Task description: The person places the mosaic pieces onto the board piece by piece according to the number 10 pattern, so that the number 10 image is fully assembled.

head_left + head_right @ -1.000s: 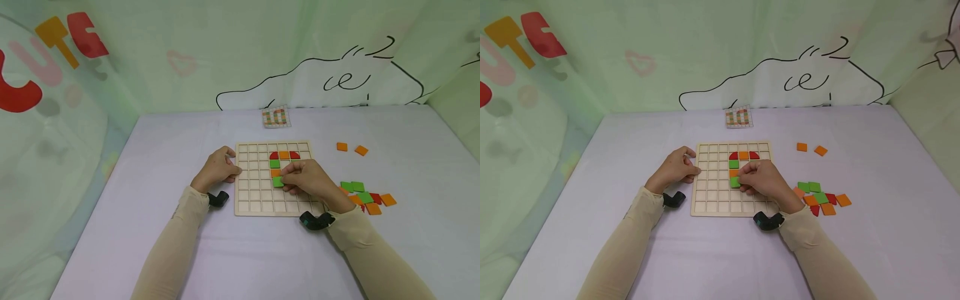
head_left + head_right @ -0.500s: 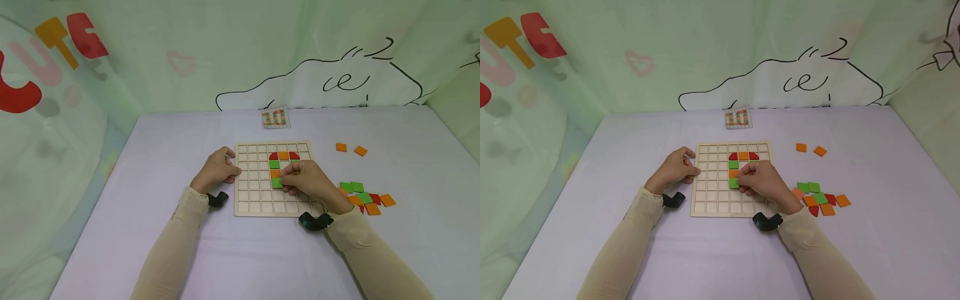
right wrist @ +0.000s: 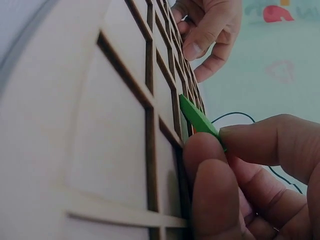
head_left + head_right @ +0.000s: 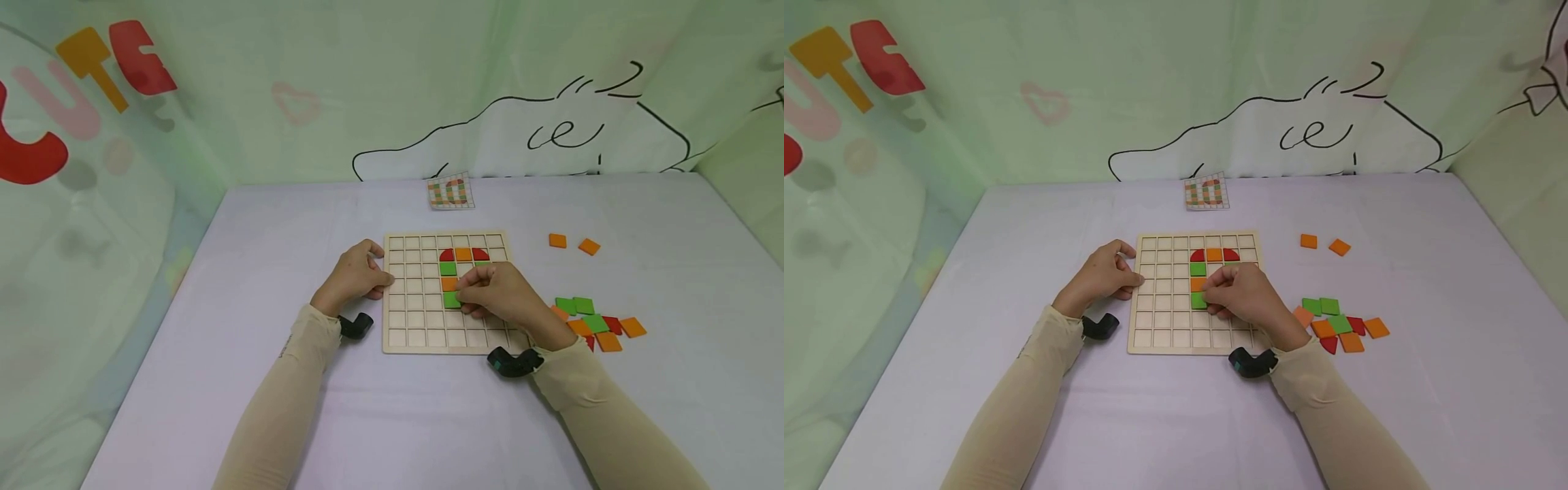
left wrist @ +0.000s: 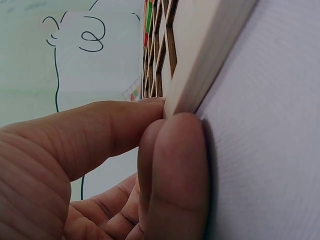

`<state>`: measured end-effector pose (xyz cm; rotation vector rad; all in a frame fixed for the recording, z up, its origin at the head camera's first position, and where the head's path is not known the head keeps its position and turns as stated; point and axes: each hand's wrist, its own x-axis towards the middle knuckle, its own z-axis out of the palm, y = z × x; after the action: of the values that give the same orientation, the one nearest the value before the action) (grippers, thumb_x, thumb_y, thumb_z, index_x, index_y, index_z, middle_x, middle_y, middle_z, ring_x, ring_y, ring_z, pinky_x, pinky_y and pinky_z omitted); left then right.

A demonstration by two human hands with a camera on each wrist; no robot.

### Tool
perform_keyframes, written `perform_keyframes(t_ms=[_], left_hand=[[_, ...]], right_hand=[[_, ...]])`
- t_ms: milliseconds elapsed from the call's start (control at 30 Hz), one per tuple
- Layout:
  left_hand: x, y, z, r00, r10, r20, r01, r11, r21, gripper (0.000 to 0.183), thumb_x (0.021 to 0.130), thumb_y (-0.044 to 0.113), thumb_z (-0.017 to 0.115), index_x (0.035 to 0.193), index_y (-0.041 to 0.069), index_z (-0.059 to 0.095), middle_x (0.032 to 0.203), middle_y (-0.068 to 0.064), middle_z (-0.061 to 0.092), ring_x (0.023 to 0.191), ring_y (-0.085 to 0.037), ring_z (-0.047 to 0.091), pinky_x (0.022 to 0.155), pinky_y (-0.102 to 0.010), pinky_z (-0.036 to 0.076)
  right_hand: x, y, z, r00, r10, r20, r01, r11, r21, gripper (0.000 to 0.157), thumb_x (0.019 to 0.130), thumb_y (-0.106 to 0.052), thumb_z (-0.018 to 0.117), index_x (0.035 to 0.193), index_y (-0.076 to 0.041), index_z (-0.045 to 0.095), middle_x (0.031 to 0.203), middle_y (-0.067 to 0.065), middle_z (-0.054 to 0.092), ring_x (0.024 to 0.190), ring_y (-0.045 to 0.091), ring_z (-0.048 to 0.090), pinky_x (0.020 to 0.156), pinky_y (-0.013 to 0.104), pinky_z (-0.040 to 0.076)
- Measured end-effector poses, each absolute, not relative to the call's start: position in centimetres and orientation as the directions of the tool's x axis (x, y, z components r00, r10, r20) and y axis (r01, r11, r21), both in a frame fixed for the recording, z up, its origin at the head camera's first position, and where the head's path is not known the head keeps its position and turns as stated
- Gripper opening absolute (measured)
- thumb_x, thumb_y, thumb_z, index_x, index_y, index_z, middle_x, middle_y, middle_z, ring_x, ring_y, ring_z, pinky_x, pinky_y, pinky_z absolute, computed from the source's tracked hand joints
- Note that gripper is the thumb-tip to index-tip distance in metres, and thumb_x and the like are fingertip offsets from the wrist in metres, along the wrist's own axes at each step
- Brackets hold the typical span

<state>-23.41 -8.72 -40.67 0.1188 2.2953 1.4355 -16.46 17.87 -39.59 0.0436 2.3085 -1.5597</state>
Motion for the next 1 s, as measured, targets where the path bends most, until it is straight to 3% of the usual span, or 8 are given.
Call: perform_keyframes(t_ms=[500, 733, 1000], left_hand=[[-23.5, -8.8, -41.0, -0.902, 0.3, -0.31, -0.15, 0.455, 0.878, 0.051, 0.09, -0.002, 0.077, 0.134, 0.001, 0.051, 0.095, -0.012, 0.058, 0.066, -0.016, 0.068, 0.063, -0.028, 0.064], [-23.5, -8.7, -41.0, -0.9, 0.303, -0.314, -0.152, 0.458, 0.876, 0.051, 0.09, -0.001, 0.077, 0.134, 0.001, 0.051, 0.096, -0.012, 0.059, 0.066, -0.016, 0.068, 0.063, -0.028, 0.064], [-23.6, -8.8, -40.9, -0.902, 0.294, -0.317, -0.157, 0.461, 0.873, 0.051, 0.09, -0.001, 0.078, 0.134, 0.003, 0.052, 0.098, -0.013, 0.058, 0.069, -0.017, 0.068, 0.065, -0.029, 0.064]], right_hand=[[-16.1, 18.7, -39.2, -0.949, -0.145, -0.279, 0.208, 0.379, -0.902, 0.021, 0.098, -0.012, 0.07, 0.111, 0.005, 0.068, 0.088, 0.012, 0.069, 0.071, 0.018, 0.067, 0.063, 0.028, 0.062], [-15.3, 22.8, -37.4, -0.953, -0.049, -0.298, 0.229, 0.524, -0.82, 0.031, 0.099, -0.023, 0.072, 0.119, 0.0, 0.068, 0.102, 0.013, 0.066, 0.075, 0.02, 0.064, 0.058, 0.028, 0.054], [-12.9, 28.2, -37.8, -0.925, 0.042, -0.378, 0.32, 0.622, -0.715, 0.045, 0.099, -0.035, 0.072, 0.127, -0.001, 0.065, 0.092, 0.007, 0.066, 0.075, 0.017, 0.061, 0.06, 0.028, 0.053]])
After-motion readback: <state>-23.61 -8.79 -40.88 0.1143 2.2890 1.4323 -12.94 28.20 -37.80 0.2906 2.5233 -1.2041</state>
